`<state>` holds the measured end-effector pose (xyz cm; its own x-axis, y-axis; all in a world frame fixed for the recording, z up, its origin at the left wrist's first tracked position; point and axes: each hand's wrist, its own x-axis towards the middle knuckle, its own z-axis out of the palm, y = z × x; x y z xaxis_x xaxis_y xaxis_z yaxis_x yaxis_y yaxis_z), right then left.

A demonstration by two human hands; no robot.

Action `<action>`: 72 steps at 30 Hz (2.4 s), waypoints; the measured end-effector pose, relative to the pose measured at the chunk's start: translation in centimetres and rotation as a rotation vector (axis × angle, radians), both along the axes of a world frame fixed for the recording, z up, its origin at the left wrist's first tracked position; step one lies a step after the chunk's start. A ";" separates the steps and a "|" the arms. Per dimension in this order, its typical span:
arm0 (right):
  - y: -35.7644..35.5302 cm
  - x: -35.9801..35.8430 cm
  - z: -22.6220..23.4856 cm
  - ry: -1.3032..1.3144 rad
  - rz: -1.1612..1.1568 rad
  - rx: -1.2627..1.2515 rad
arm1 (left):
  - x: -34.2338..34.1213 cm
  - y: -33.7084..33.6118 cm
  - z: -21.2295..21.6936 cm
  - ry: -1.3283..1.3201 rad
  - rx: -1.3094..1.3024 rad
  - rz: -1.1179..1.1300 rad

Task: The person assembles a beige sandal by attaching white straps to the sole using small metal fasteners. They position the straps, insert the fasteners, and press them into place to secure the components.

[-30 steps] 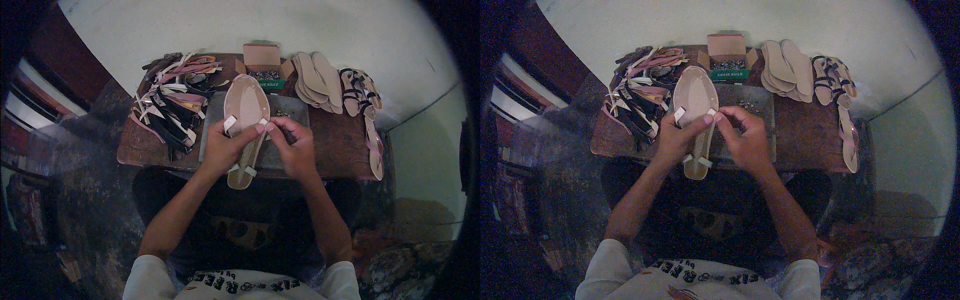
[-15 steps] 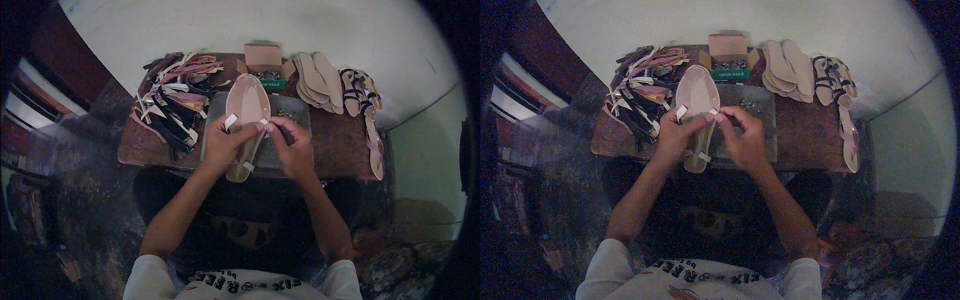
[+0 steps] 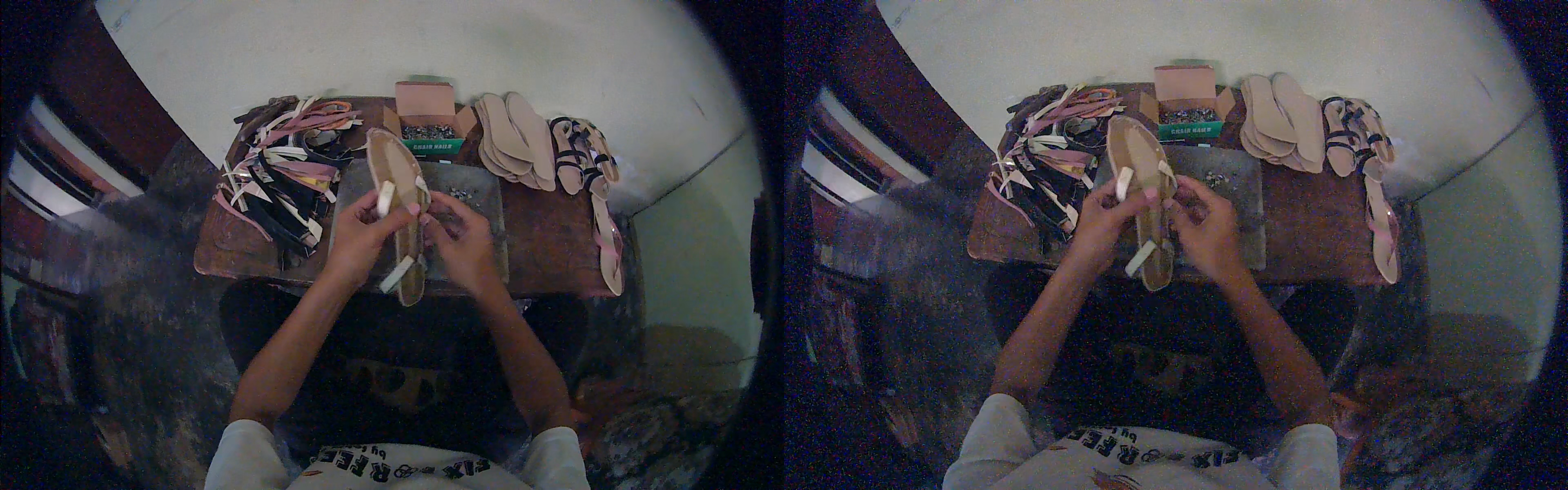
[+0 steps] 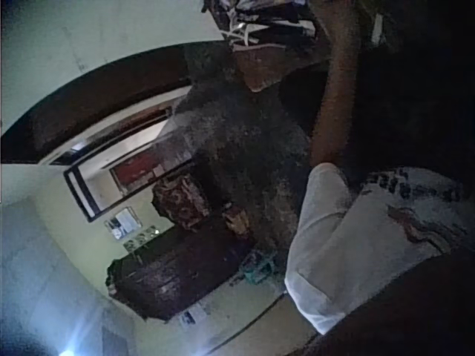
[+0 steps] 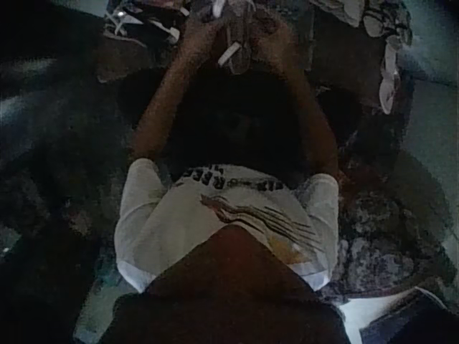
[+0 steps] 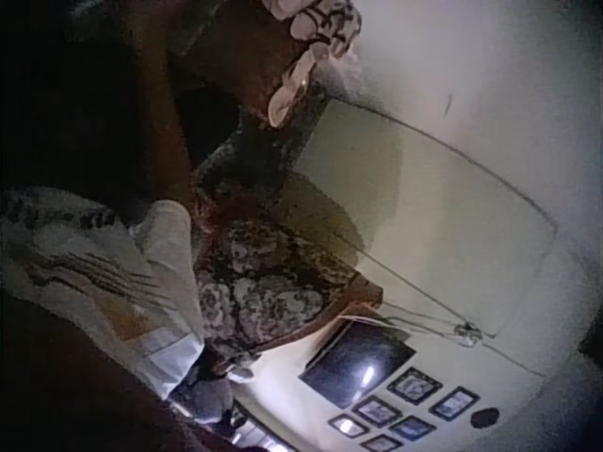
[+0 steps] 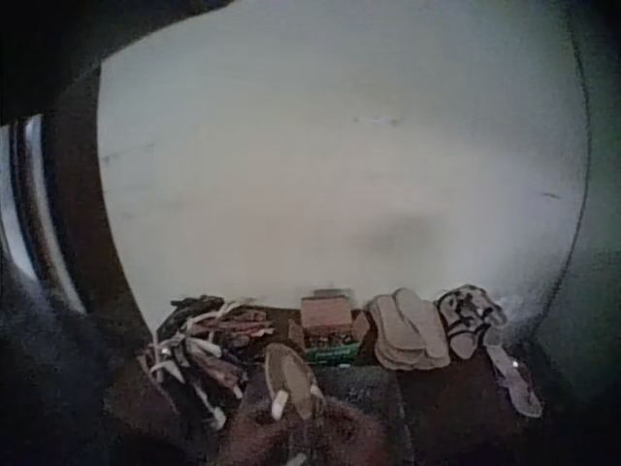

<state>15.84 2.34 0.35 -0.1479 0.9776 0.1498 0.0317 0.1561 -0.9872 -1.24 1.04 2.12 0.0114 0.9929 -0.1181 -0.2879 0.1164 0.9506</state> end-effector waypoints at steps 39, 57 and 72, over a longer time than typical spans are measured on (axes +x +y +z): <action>0.5 2.8 1.8 -0.100 0.323 -0.233 | -2.0 1.0 1.2 0.932 0.860 0.267; 0.0 0.9 2.9 -0.044 -0.228 0.199 | -0.1 0.2 0.0 0.213 0.150 0.111; 1.3 3.2 2.6 -0.270 -0.145 0.338 | -0.1 0.3 -1.0 0.239 0.186 0.117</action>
<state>19.05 3.67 2.92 -0.0909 0.8941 0.4386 0.3259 0.4429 -0.8353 -1.36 1.37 1.15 -0.1101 0.9907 0.0795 -0.0549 -0.0859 0.9948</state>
